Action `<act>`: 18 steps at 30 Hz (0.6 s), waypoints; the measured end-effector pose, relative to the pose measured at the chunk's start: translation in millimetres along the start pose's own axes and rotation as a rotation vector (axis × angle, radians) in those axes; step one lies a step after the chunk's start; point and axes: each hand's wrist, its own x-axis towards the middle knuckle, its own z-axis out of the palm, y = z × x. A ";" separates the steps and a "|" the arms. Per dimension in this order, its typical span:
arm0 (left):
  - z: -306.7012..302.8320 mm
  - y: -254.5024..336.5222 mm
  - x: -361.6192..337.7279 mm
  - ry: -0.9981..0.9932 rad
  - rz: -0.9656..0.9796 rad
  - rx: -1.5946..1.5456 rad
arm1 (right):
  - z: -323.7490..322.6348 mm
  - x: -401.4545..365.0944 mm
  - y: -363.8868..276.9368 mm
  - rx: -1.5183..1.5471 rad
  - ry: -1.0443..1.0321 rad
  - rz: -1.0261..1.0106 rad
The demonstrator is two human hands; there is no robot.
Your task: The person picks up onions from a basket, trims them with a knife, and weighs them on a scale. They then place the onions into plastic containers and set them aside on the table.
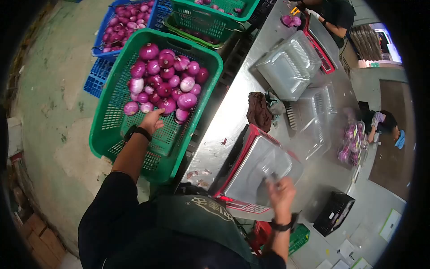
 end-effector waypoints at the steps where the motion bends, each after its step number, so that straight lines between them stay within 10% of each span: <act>1: 11.9 -0.5 13.6 -0.015 -0.020 0.003 | 5.7 -17.9 -7.4 0.037 -0.037 -0.018; 9: 47.2 11.5 37.7 0.139 0.086 -0.155 | -35.8 -4.8 -111.3 0.142 -0.187 0.065; 18: -24.3 12.6 -119.2 -0.925 0.038 -0.682 | 6.5 32.6 -188.8 0.498 -0.001 -0.016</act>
